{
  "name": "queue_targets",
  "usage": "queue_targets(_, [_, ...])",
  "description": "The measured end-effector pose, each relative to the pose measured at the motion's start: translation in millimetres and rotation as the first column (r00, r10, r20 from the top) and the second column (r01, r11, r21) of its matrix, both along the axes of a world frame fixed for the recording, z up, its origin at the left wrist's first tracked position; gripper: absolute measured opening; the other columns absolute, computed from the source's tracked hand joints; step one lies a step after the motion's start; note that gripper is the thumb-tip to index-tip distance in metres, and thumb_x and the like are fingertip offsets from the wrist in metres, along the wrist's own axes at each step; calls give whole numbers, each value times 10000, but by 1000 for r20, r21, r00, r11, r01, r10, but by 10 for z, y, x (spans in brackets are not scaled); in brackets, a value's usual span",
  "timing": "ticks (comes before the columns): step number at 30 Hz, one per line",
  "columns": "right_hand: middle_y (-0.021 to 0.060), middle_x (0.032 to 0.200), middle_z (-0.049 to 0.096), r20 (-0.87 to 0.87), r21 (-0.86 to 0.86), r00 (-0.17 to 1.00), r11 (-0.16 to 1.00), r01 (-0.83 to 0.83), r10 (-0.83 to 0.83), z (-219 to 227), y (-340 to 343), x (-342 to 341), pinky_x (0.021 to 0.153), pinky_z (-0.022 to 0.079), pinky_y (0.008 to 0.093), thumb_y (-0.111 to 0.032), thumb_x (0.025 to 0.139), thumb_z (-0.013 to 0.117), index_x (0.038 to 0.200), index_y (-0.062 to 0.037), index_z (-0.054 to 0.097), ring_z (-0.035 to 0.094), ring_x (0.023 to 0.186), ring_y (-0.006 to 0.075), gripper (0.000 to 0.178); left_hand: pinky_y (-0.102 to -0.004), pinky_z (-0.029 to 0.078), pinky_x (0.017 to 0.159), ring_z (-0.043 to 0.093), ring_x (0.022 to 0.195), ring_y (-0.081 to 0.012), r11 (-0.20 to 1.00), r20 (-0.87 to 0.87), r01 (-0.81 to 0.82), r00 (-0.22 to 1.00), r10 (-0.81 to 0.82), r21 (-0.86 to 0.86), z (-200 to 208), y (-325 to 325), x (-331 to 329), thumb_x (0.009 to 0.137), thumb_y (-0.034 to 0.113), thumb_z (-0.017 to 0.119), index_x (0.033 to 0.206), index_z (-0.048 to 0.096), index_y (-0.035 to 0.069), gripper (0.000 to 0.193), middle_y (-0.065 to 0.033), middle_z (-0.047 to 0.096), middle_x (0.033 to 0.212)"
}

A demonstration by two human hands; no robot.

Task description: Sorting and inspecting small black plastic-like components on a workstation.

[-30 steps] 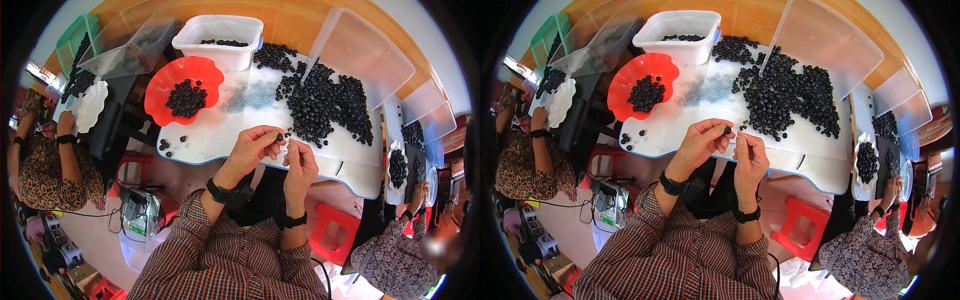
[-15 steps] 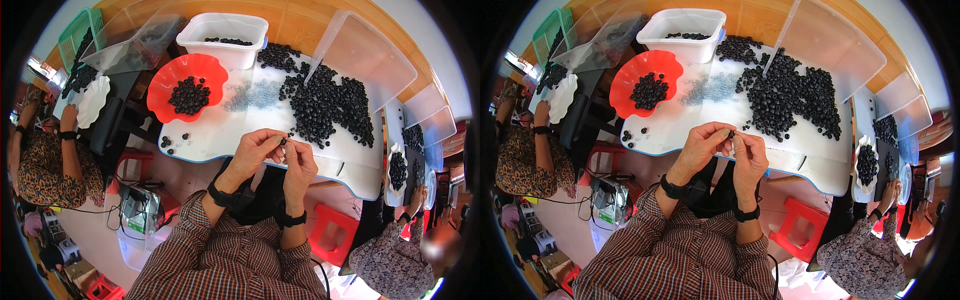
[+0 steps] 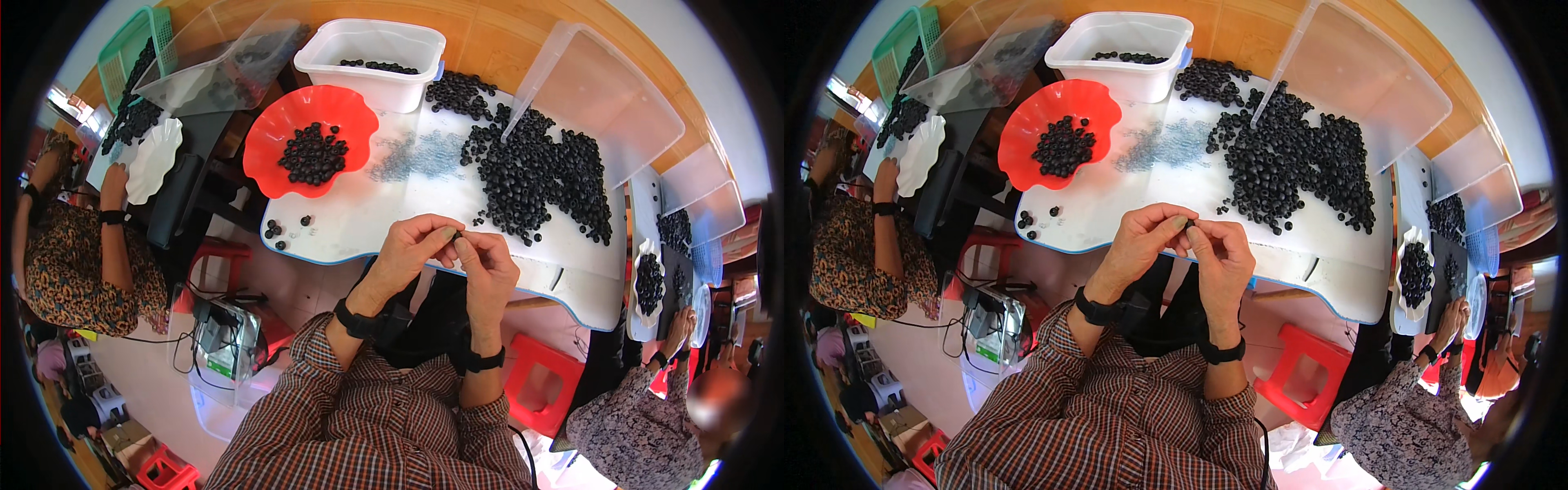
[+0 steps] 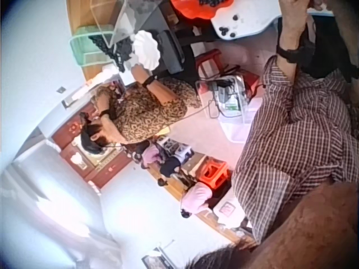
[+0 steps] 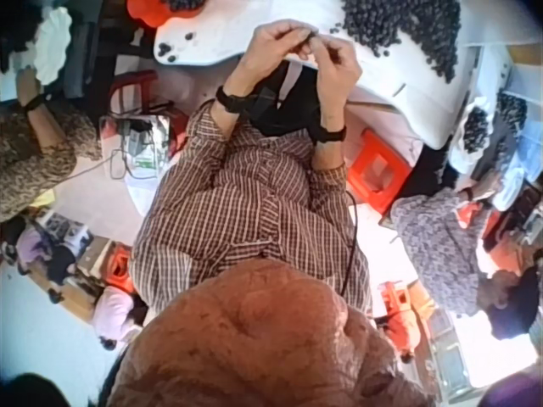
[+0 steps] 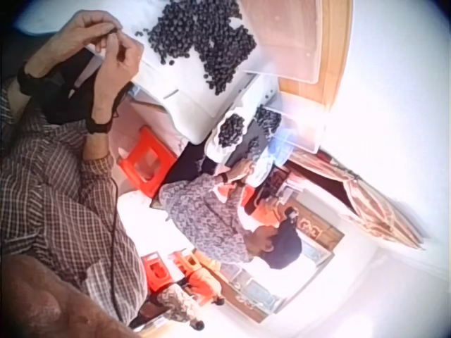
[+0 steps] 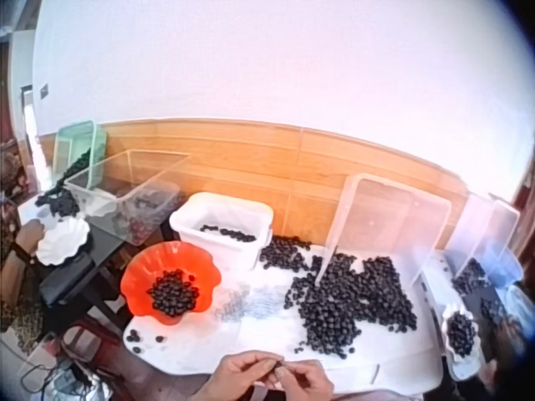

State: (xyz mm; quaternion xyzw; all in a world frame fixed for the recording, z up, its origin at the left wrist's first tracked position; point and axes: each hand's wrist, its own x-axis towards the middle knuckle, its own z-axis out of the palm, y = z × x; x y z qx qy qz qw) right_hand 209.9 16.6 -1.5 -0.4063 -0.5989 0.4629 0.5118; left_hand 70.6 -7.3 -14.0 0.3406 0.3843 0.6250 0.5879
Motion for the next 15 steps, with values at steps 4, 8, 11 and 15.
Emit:
queue_targets(4, [28,854,625,-119,-138,991,988,-71,54,12,-2,-16,659,466,209,-24,870,680,935,10,652,577,728,76,78,-229,541,650,605,678,-94,1000,-6,-3,1000,3,-19,-7,-20,-19,975,92,531,1092,646,-33,206,-42,637,805])
queue_targets(8, [21,803,669,-192,-253,977,957,-140,92,29,38,-32,625,448,189,-71,898,664,932,6,653,561,690,58,85,-232,539,629,608,659,-100,998,196,29,980,-18,-51,-7,-27,-61,977,106,533,1121,636,-23,219,-47,643,802])
queue_targets(11, [15,807,669,-272,-310,957,933,-183,98,40,51,-62,598,431,185,-97,909,655,934,4,656,544,670,47,103,-237,538,623,615,656,-106,996,361,66,931,-41,-57,-67,-32,-91,978,122,535,1139,628,-21,234,-54,648,802])
queue_targets(15, [11,807,669,-261,-305,961,936,-176,96,48,41,-82,584,425,190,-103,913,649,938,3,660,532,656,41,109,-240,537,624,621,655,-112,994,436,95,897,-66,-44,-91,-33,-95,979,129,537,1137,625,-24,237,-57,650,799])
